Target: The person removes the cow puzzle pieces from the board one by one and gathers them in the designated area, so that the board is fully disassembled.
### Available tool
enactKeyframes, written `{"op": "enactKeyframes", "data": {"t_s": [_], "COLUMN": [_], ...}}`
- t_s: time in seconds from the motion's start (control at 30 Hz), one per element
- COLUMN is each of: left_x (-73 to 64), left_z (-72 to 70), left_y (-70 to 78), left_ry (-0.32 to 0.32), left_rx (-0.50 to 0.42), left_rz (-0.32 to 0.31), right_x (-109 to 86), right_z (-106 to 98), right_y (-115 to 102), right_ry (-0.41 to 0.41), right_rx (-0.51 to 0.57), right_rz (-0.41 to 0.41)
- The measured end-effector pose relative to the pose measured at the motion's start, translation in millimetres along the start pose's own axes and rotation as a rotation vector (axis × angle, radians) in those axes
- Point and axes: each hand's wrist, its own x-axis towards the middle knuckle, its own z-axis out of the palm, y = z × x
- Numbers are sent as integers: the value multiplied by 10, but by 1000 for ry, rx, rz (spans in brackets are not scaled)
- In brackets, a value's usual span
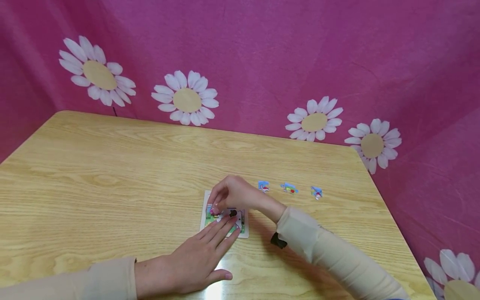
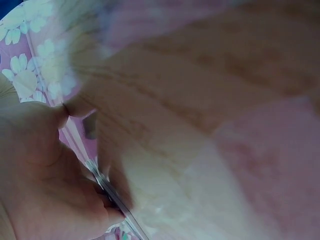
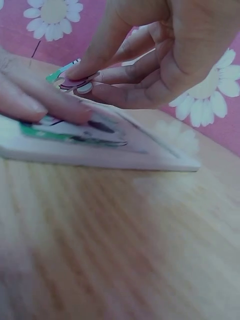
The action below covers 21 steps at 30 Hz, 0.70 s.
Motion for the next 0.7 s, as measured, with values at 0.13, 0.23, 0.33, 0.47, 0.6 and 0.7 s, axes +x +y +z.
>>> {"op": "enactKeyframes", "data": {"t_s": [0.13, 0.23, 0.33, 0.47, 0.6, 0.7], "left_x": [-1, -2, -3, -5, -3, -2], "left_z": [-3, -2, -9, -28, -25, -21], "left_y": [2, 5, 9, 13, 15, 17], "left_ry": [-3, -10, -23, -36, -34, -29], "left_rx": [2, 4, -1, -6, 5, 7], "left_rz": [-4, -10, -17, -24, -23, -22], "right_x": [-48, -106, -182, -301, -437, -544], "right_z": [-120, -246, -366, -488, -572, -615], "right_y": [14, 63, 142, 267, 402, 481], "right_ry": [48, 82, 116, 144, 157, 170], "right_rx": [-9, -13, -13, 19, 42, 27], "right_rz": [-2, 22, 51, 102, 160, 200]}}
